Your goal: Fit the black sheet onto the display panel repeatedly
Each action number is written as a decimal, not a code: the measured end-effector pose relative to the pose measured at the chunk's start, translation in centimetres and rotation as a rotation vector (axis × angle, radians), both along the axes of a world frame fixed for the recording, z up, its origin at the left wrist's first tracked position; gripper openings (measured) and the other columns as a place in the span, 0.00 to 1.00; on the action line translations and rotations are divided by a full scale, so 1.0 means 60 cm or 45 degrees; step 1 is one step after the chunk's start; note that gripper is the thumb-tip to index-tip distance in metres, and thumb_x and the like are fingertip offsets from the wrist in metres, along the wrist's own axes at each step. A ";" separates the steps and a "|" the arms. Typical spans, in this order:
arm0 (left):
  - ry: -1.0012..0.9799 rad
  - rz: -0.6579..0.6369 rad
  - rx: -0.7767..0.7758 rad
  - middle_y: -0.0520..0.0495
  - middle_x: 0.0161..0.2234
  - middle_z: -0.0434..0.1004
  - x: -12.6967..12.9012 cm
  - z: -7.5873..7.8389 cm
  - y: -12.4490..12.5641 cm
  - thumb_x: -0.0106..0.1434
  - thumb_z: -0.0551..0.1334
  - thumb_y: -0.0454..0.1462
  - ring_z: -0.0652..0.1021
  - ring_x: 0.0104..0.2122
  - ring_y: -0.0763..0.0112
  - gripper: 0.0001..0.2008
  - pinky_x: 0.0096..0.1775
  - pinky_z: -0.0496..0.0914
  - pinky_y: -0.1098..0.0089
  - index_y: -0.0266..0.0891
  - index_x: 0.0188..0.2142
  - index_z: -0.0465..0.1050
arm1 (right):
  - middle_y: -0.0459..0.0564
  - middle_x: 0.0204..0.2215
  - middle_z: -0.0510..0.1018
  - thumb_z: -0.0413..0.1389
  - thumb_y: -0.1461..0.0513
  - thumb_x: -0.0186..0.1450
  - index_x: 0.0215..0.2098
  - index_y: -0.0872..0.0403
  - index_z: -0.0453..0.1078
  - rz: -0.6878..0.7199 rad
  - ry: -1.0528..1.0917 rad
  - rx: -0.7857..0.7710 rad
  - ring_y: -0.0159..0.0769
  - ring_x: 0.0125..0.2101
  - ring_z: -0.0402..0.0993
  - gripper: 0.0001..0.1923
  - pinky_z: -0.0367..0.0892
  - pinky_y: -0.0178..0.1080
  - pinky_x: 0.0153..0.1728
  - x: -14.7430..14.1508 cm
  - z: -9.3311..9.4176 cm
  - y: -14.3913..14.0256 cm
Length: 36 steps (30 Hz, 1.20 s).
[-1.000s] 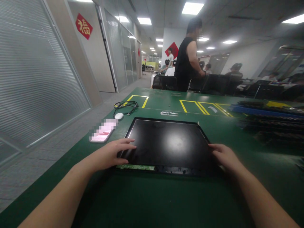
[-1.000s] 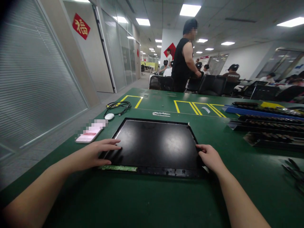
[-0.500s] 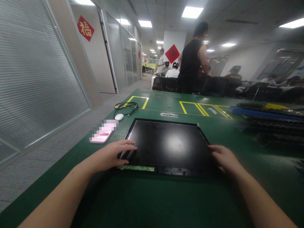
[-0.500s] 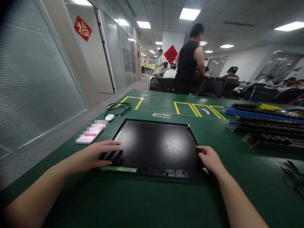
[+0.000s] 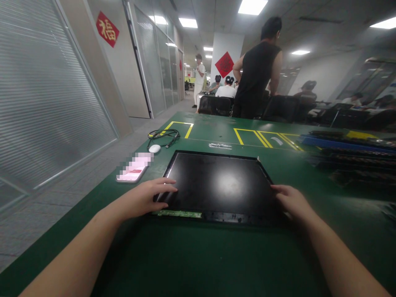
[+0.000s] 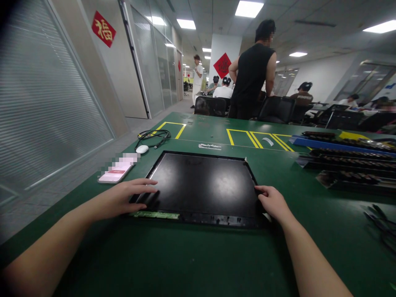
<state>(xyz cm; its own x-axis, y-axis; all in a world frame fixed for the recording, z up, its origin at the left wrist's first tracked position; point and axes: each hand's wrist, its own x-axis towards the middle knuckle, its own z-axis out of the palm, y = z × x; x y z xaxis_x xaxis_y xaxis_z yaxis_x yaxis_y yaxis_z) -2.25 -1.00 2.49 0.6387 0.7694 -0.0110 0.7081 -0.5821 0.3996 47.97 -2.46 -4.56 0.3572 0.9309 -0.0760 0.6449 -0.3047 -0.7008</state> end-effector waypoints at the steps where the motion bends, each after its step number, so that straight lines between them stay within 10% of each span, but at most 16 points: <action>1: 0.005 0.004 0.002 0.47 0.62 0.67 0.000 0.000 0.001 0.60 0.63 0.37 0.70 0.58 0.57 0.22 0.57 0.66 0.58 0.49 0.55 0.73 | 0.53 0.36 0.82 0.52 0.67 0.55 0.52 0.56 0.75 -0.010 -0.005 -0.003 0.37 0.31 0.77 0.26 0.68 0.35 0.32 0.000 0.000 0.000; 10: 0.070 0.260 0.144 0.38 0.60 0.68 -0.005 -0.021 0.013 0.64 0.57 0.51 0.71 0.57 0.52 0.26 0.58 0.65 0.55 0.41 0.56 0.73 | 0.53 0.34 0.82 0.53 0.67 0.55 0.51 0.57 0.75 0.001 -0.053 -0.002 0.38 0.33 0.77 0.25 0.67 0.36 0.33 -0.005 0.009 -0.001; 36: 0.193 0.397 0.206 0.36 0.50 0.77 0.016 -0.028 0.019 0.57 0.53 0.32 0.75 0.51 0.49 0.22 0.55 0.67 0.53 0.37 0.47 0.79 | 0.54 0.41 0.81 0.53 0.66 0.54 0.48 0.55 0.78 -0.015 -0.206 0.012 0.40 0.36 0.77 0.24 0.69 0.38 0.38 -0.007 0.018 0.000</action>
<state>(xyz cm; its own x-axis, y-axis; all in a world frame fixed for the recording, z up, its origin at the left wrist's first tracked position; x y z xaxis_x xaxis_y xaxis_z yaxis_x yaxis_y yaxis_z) -1.26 0.12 0.82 0.3742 0.9260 0.0503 0.9052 -0.3765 0.1973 47.55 -2.47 -3.49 0.3748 0.9271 -0.0079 0.7459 -0.3066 -0.5913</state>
